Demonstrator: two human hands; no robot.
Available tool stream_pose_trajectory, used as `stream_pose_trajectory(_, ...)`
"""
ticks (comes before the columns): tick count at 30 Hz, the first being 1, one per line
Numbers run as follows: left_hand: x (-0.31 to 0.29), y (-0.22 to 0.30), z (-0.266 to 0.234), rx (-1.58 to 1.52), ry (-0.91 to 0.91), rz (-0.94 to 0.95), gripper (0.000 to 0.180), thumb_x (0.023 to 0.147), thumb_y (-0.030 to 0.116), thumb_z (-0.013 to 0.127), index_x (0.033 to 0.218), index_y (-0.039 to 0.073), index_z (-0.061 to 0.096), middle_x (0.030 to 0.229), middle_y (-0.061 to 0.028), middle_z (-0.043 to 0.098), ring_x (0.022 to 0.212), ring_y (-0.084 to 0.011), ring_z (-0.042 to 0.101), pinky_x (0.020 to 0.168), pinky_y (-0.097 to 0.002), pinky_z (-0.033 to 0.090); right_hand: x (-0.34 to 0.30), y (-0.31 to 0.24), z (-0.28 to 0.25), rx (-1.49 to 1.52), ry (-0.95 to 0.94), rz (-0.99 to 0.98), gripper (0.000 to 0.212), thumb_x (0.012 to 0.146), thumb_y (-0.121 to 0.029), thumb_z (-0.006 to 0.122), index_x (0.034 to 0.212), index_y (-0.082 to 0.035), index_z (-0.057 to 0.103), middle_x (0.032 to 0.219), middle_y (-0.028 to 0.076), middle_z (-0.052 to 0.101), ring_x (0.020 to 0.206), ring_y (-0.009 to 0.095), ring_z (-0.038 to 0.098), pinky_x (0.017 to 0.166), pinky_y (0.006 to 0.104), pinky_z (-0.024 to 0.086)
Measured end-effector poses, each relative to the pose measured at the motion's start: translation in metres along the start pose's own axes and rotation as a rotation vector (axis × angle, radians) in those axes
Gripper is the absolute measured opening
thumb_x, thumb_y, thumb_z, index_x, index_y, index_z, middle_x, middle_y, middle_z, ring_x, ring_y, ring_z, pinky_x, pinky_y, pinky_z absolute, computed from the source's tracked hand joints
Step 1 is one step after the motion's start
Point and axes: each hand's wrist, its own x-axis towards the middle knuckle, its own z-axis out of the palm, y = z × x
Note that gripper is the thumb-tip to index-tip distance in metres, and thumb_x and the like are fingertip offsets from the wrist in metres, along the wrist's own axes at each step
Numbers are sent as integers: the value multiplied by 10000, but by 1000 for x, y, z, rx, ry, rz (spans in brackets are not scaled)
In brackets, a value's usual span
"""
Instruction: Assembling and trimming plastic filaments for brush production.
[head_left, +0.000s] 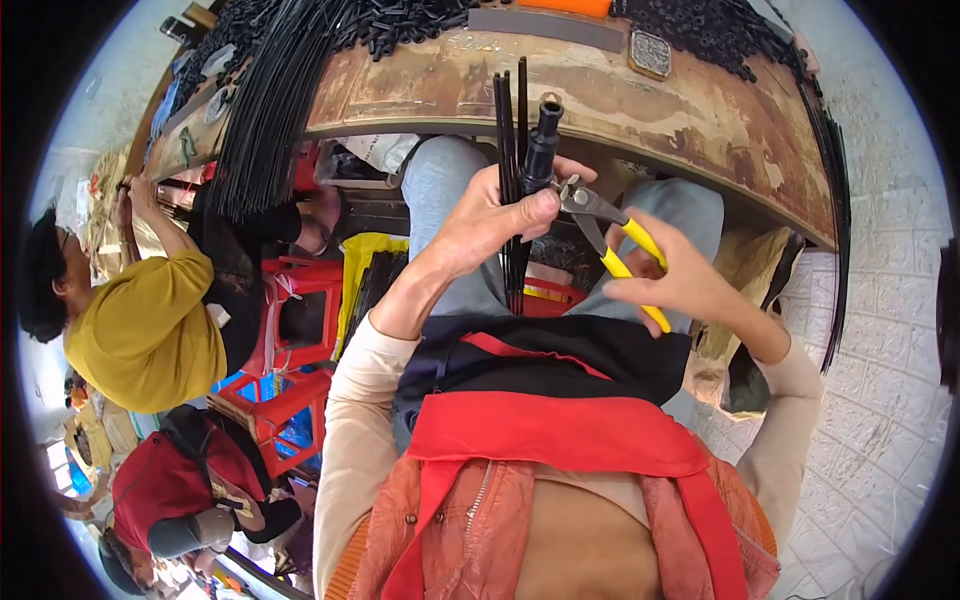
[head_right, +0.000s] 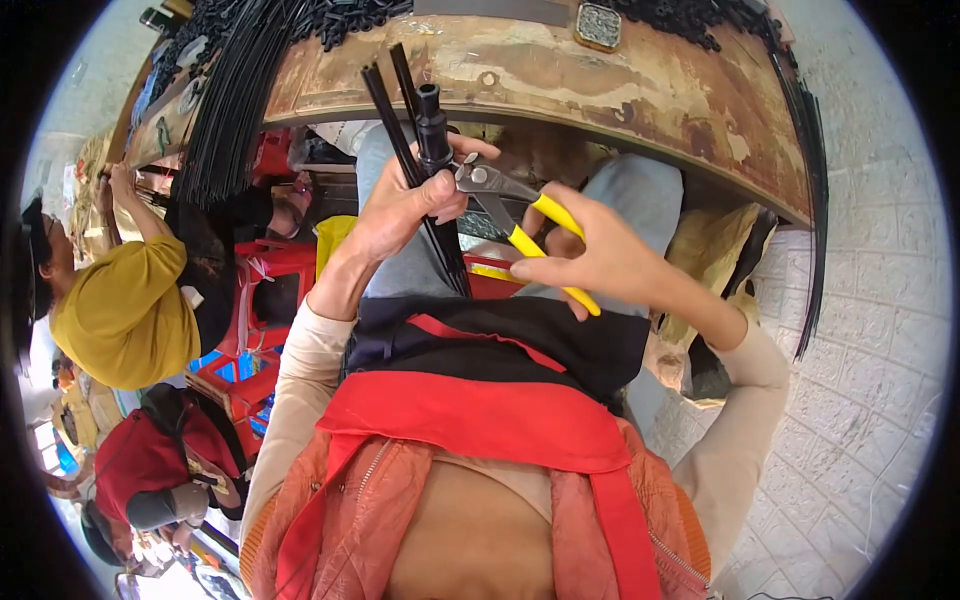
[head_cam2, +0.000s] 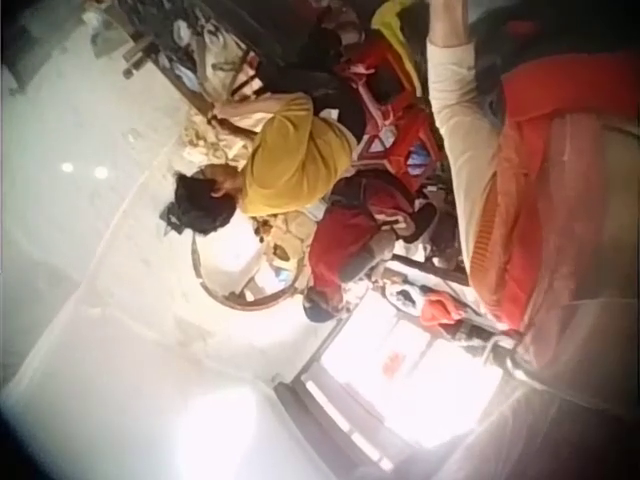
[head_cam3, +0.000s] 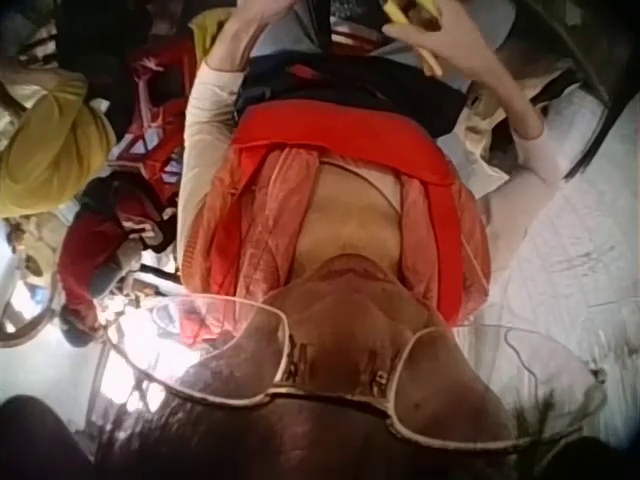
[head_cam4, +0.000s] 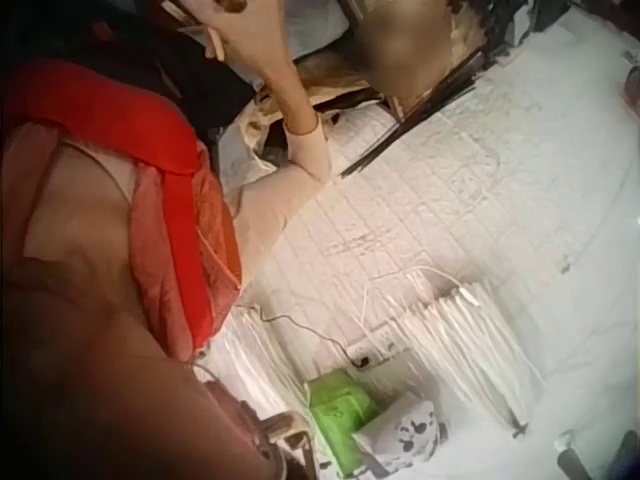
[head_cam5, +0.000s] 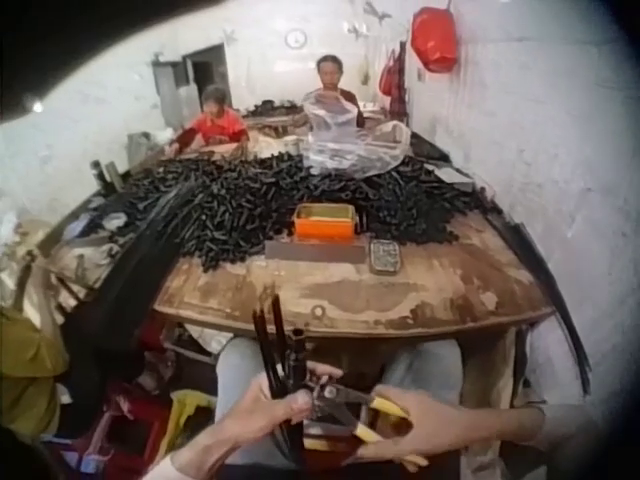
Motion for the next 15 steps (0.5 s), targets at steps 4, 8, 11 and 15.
stream_pose_trajectory(4, 2, -4, 4, 36, 94, 47, 554, 900, 380, 658, 1267, -14, 529, 674, 66, 419, 590, -45, 362, 540, -215, 296, 11, 8, 5, -847, 727, -711, 542, 796, -34, 650, 1292, -27, 433, 943, 156, 591, 866, 317, 615, 773, 382, 490)
stream_pose_trajectory(8, 3, -3, -4, 43, 84, 56, 512, 904, 342, 665, 1274, 7, 551, 669, 73, 436, 606, -40, 380, 545, -210, 306, 7, 12, 2, -864, 533, -621, 520, 855, -19, 571, 1347, -35, 403, 944, 178, 605, 839, 323, 625, 751, 370, 497)
stream_pose_trajectory(11, 3, -2, -5, 17, 10, 29, 561, 877, 370, 692, 1280, 7, 548, 670, 71, 444, 606, -41, 383, 542, -212, 309, -6, -14, -12, 16, 7, -125, 463, 872, -34, 557, 1311, -16, 410, 732, 131, 617, 584, 225, 637, 531, 301, 489)
stream_pose_trajectory(15, 4, -4, -5, 34, -128, -40, 557, 869, 400, 695, 1228, -6, 567, 693, 65, 454, 610, -42, 385, 550, -210, 315, 9, 24, 1, 474, -424, -23, 468, 827, -138, 607, 1236, -10, 419, 565, 78, 552, 336, 163, 513, 315, 226, 352)
